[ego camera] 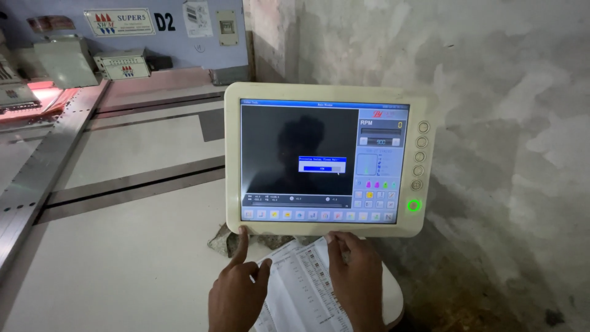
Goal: Setting up an industrial embroidery machine by interacting with the control panel and loading thread spools onto the machine's rack.
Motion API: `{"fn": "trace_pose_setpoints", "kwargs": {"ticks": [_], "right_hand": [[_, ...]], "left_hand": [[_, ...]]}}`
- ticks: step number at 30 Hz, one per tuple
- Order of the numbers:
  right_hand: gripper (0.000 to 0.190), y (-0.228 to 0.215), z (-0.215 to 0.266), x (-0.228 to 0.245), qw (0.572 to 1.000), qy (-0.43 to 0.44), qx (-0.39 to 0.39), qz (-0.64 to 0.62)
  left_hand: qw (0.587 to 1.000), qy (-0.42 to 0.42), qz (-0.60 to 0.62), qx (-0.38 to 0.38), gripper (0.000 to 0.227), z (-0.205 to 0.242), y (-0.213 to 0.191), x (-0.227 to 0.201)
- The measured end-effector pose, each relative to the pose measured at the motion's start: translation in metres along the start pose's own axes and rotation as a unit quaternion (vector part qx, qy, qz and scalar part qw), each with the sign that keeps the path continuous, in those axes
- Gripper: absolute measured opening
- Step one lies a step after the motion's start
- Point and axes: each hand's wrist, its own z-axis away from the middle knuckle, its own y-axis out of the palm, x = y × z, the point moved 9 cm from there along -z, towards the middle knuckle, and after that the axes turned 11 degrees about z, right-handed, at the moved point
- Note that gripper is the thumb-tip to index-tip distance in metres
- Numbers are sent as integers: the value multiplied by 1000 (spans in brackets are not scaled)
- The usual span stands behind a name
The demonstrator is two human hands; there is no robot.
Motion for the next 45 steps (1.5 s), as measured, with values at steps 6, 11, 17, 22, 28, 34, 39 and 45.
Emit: {"fn": "trace_pose_setpoints", "kwargs": {"ticks": [6,11,17,22,28,34,39,45], "right_hand": [[28,4,-2,2,1000,-24,-11,2],[23,-8,2,16,989,-115,-92,-28],[20,-19,4,22,980,-144,-133,-23],[22,-28,2,28,978,-148,-147,-28],[18,-20,5,33,979,-160,-120,-41],[20,-20,15,38,969,-216,-115,-20],[9,-29,20,40,962,-216,-164,-20],[12,-26,22,37,973,-191,-127,-25]], "left_hand": [[999,17,-12,-26,59,-9,4,9],[1000,-1,-22,-6,56,-6,2,3],[999,7,-35,-18,58,-3,-1,0],[999,4,-41,-13,61,-6,3,3],[1000,-8,-16,-3,60,-2,-2,1],[998,51,-12,-39,62,-2,2,5],[992,98,30,-77,42,10,-8,-10],[993,94,26,-73,41,10,-5,-7]]}}
